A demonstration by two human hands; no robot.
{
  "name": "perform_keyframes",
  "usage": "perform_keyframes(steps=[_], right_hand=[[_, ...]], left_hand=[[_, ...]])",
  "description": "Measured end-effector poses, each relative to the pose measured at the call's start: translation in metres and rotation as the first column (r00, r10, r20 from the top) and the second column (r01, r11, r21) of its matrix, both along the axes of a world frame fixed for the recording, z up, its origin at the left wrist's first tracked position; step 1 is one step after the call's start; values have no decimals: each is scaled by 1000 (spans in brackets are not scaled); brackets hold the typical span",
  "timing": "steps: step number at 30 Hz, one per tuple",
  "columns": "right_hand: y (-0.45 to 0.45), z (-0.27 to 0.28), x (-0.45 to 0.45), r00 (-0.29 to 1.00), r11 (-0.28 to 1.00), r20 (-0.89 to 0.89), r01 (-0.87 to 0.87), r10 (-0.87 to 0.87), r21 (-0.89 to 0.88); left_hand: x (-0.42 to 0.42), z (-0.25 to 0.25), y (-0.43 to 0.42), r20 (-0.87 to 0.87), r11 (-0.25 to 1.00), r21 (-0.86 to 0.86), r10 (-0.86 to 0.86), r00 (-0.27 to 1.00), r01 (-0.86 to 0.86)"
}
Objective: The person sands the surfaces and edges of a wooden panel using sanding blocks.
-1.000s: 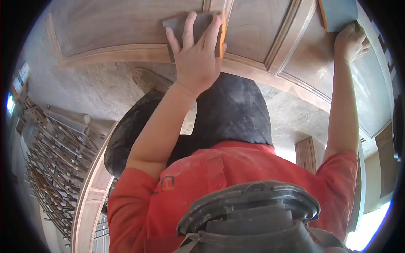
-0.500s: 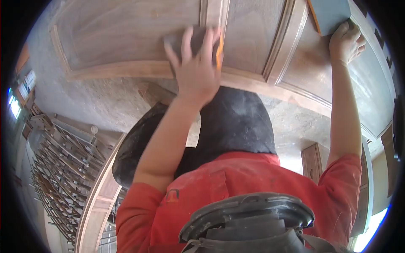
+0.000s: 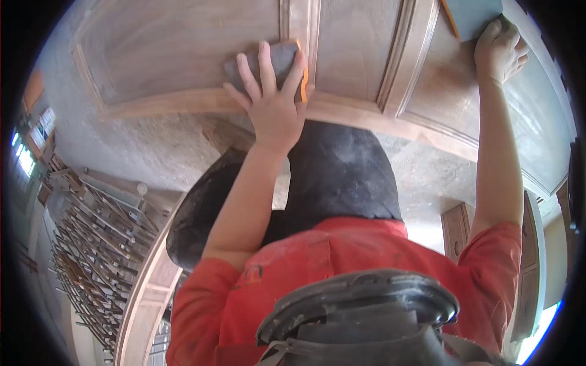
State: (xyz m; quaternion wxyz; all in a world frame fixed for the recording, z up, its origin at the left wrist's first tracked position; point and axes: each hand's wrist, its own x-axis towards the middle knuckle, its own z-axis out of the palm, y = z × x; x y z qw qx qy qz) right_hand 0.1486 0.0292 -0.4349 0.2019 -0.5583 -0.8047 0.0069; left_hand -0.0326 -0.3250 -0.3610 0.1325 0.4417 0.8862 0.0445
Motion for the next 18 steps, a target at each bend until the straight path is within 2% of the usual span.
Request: perform_keyframes(steps=[1,3,4,7,10,12,15,18], right_hand=[[0,-1,0,999,1000,35,12,-11,-21],[1,2,-6,1000,1000,-1,6,-6,-30],[-3,5,-4,1000,999,-21,-8,7,-53],[-3,2,-1,1000,1000,-5,9,-9,-29],[0,0,1,999,1000,46,-23,22,19],[1,0,-5,1000,1000,12,-14,14,2],[-11,4,1,1000,999,1,-11,11,-53],[-2,3,-3,1000,1000,-9,7,-7,-12]], left_hand=[[-5,-10,5,-12,1000,16,-11,1000,11],[-12,0,17,26,999,32,4,1000,-4],[-14,2,19,20,998,28,-50,999,49],[-6,10,-3,36,993,-92,-67,997,71],[-8,1,9,1,999,-34,-27,1000,27],[-17,4,19,4,999,29,-37,999,37],[-11,11,8,26,997,-45,-61,998,62],[-6,10,5,-1,997,-49,-57,998,57]])
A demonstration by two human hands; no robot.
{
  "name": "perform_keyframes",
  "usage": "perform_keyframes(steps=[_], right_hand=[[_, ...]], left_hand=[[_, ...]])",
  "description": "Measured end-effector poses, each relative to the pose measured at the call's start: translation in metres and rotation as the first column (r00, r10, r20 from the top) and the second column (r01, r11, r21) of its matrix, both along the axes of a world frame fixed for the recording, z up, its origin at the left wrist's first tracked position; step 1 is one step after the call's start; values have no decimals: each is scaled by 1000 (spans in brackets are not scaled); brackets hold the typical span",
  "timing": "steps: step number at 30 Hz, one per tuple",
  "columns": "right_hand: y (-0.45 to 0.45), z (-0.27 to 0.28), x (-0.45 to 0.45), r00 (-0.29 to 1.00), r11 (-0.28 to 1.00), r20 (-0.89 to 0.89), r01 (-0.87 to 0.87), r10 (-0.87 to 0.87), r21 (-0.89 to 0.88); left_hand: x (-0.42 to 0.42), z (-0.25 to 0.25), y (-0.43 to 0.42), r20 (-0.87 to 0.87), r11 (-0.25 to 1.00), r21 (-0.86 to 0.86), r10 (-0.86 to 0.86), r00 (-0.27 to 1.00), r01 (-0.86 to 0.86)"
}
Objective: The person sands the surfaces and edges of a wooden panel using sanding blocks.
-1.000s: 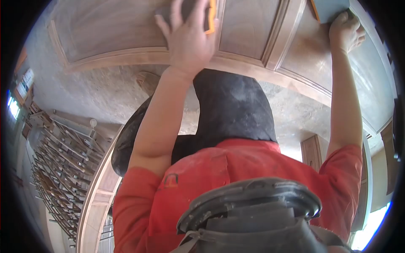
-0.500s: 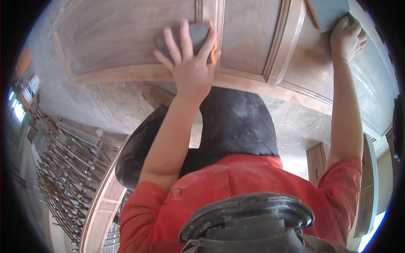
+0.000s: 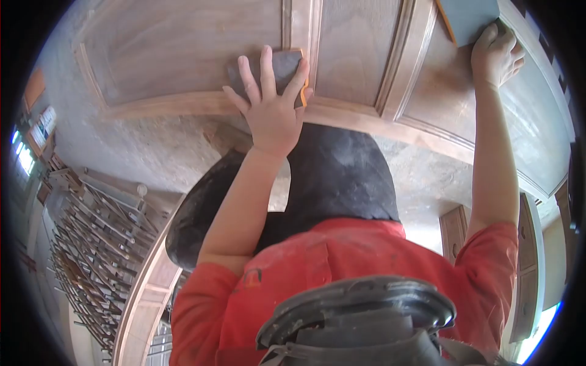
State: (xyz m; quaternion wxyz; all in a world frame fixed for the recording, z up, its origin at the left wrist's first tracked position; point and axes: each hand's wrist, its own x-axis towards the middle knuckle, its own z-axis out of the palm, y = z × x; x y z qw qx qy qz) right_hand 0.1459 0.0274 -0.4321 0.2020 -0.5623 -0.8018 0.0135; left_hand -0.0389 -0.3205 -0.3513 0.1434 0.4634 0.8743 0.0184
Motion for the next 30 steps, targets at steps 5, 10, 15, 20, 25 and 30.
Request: perform_keyframes(steps=[5,10,15,20,25,30], right_hand=[[-3,-1,-1,1000,1000,28,2,-2,-27],[0,2,-4,999,998,40,-33,35,-49],[2,-4,1,997,999,62,-36,38,-34],[10,-9,1,998,1000,56,-1,2,-12],[7,-6,1,997,997,72,16,-11,-80],[5,-2,-9,996,997,80,54,-50,-49]], left_hand=[[-17,-9,24,0,998,65,27,1000,-27],[11,12,-70,-17,993,32,-111,994,112],[-7,3,-42,92,992,123,24,995,-35],[-64,-32,89,-98,969,246,54,994,-28],[-29,-12,-15,85,984,-72,-158,984,165],[26,-1,-89,180,919,-15,-385,905,393]])
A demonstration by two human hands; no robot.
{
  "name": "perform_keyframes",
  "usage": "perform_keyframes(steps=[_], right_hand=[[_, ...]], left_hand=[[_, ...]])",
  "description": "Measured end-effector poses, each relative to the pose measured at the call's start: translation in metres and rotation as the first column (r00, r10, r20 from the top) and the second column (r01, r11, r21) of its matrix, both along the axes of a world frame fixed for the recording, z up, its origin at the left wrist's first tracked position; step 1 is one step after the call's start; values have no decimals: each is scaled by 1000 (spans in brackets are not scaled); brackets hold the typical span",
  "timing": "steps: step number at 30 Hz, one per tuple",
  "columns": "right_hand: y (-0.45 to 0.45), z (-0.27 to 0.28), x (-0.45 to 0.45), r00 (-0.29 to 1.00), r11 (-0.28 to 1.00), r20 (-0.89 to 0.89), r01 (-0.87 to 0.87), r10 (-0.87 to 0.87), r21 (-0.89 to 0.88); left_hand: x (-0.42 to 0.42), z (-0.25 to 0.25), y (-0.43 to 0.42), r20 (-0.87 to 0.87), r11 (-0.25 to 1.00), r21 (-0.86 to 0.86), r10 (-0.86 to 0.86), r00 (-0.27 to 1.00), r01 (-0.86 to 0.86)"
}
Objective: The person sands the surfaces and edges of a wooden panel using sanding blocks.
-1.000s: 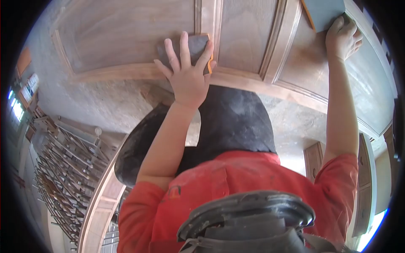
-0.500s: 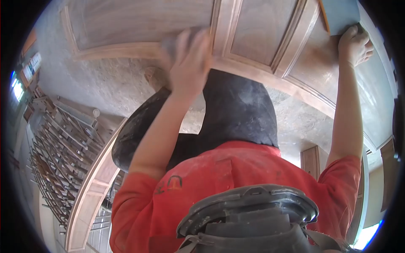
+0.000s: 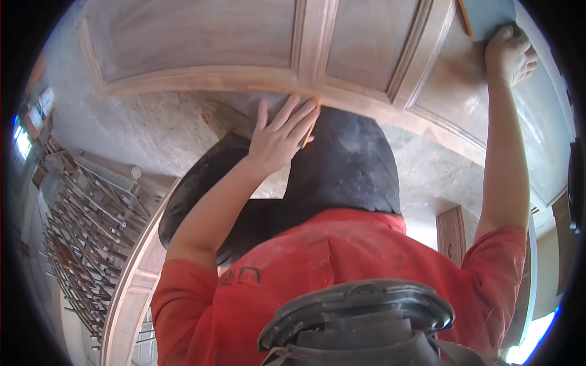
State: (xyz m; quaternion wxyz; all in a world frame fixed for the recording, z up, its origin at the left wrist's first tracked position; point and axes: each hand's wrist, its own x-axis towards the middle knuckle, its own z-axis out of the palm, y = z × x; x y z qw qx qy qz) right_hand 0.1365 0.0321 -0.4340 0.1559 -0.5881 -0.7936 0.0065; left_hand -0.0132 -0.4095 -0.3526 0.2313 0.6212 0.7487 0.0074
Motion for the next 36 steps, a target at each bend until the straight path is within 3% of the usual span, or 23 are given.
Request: perform_keyframes(steps=[1,2,3,5,6,8,11,16,19,21,23,25,27,29,30,32,36], right_hand=[[-5,6,1,1000,999,-21,3,-4,-43],[3,-7,6,994,995,109,12,-23,99],[-8,3,6,991,995,128,20,-32,96],[-28,24,-18,999,996,36,-5,1,91],[-24,24,-10,993,981,77,-96,84,167],[-21,21,-10,995,981,57,-91,82,173],[-23,22,-12,996,987,62,-66,58,145],[-23,24,-12,996,993,86,-36,27,109],[-20,19,-7,997,982,24,-70,66,178],[-24,26,-10,998,993,3,-63,63,96],[-28,26,-12,998,996,-19,-56,57,64],[-25,17,-11,999,988,11,-33,32,152],[-29,21,-10,1000,988,22,-25,21,155],[-30,25,-11,999,996,-17,-29,30,80],[-30,19,-10,998,988,-33,-50,55,148],[-27,14,-12,998,984,-42,-31,40,178],[-30,22,-10,997,990,-58,-36,45,139]], left_hand=[[11,2,7,57,999,47,-17,998,15],[22,1,28,80,999,34,-18,997,15],[30,-5,60,121,992,127,-13,993,-3],[24,-7,89,147,970,242,-30,989,-7],[14,-4,91,125,971,217,-127,984,98],[-19,-8,72,3,940,211,-275,961,268],[-58,4,57,-94,917,127,-368,925,378],[-6,-4,103,130,911,237,-375,918,338],[-23,-5,100,89,880,231,-444,891,415],[-69,7,81,-38,847,28,-530,847,531],[-87,11,61,-73,834,7,-550,832,552],[-72,11,54,-117,815,-14,-577,808,579],[-18,3,68,61,934,175,-325,944,311],[35,-7,111,16,996,24,-81,997,81],[45,-17,126,-5,994,48,-95,995,95],[53,-36,149,-36,962,267,69,997,-57],[-13,-44,255,-127,937,349,84,988,-35]])
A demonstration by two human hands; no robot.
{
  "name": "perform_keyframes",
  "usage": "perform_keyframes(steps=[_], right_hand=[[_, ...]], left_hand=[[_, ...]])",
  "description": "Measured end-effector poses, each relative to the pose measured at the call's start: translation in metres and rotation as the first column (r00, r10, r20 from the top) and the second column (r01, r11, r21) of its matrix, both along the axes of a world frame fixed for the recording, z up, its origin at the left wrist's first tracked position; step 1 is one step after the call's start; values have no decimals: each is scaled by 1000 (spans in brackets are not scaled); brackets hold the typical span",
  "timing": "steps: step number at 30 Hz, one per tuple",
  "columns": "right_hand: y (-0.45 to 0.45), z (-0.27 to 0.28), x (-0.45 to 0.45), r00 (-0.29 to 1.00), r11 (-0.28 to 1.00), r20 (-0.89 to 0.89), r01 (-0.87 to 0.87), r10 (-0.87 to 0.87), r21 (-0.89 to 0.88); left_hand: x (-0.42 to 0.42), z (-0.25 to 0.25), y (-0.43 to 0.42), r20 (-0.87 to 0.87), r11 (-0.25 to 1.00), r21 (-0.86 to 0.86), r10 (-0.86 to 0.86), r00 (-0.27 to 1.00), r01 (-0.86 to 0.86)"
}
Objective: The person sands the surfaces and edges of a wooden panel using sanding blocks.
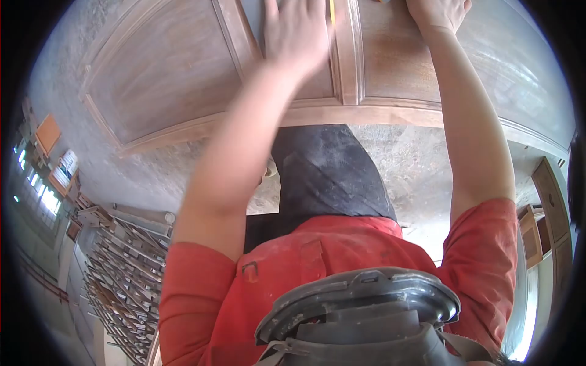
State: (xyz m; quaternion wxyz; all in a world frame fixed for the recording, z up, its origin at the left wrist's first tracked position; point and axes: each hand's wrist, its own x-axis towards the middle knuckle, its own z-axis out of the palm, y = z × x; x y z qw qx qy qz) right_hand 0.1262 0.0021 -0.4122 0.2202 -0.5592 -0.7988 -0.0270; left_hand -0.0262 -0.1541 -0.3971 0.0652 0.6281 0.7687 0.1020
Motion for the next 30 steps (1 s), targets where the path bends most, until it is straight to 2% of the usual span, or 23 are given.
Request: perform_keyframes(steps=[3,5,7,8,9,10,11,12,13,14,15,16,17,18,19,20,21,23,25,26,27,28,30], right_hand=[[7,-1,-1,999,1000,-46,17,-17,3],[8,-12,6,997,999,-74,36,-35,13],[10,-14,9,981,998,-182,55,-60,-34],[13,-14,12,979,998,-194,56,-59,-22],[17,-14,18,945,983,-312,45,-100,-179],[20,-14,27,896,944,-416,11,-156,-330],[33,-30,40,811,961,-554,31,-185,-275],[48,-52,64,706,973,-680,58,-197,-222],[56,-56,97,820,988,-571,124,-48,96],[49,-14,107,859,964,-508,84,59,254],[15,55,97,876,944,-422,-100,233,313],[-15,98,94,858,898,-319,-303,403,320],[-45,115,92,810,842,-240,-489,536,230],[-72,118,93,747,754,-107,-647,656,109],[-107,103,88,691,702,-316,-705,650,-99],[-143,83,94,672,564,-420,-740,610,-366],[-180,57,92,713,521,-395,-696,579,-493],[-206,25,78,785,613,-208,-594,583,-521],[-164,19,19,805,717,-212,-590,554,-371],[-136,12,-5,810,752,-130,-581,572,-311],[-111,6,-25,811,777,-47,-574,583,-258],[-85,1,-49,824,793,-50,-557,564,-247],[-59,3,-75,819,800,-52,-570,571,-188]], left_hand=[[-34,-4,53,-52,999,15,-37,998,38],[-22,-8,41,-44,998,30,-53,998,54],[9,6,6,-19,978,-137,-158,987,154],[25,7,-23,-79,960,-110,-268,960,259],[40,7,-54,-144,927,-88,-375,916,366],[50,14,-79,46,871,-79,-483,874,485],[55,26,-100,230,803,-49,-569,789,594],[56,37,-121,322,793,16,-581,748,609],[49,46,-134,406,787,85,-587,700,611],[28,54,-141,298,846,86,-525,797,526],[1,62,-152,199,896,93,-444,874,434],[-26,65,-164,47,968,-13,-248,968,249],[-49,64,-171,-125,995,-90,-54,991,43],[-61,59,-171,-121,996,-87,-45,992,35],[-73,51,-170,-141,991,-132,-16,990,-2],[-78,44,-171,-164,984,-171,14,986,-43],[-74,33,-173,-167,987,-153,31,985,-57],[-65,3,-173,-103,948,-267,153,983,-176],[-72,-3,-174,-100,945,-261,175,980,-195],[-75,-3,-169,-56,951,-253,168,984,-177],[-72,2,-175,-4,954,-253,163,987,-159],[-71,7,-183,-10,943,-276,190,982,-185],[-75,6,-176,-11,967,-180,183,983,-182]])
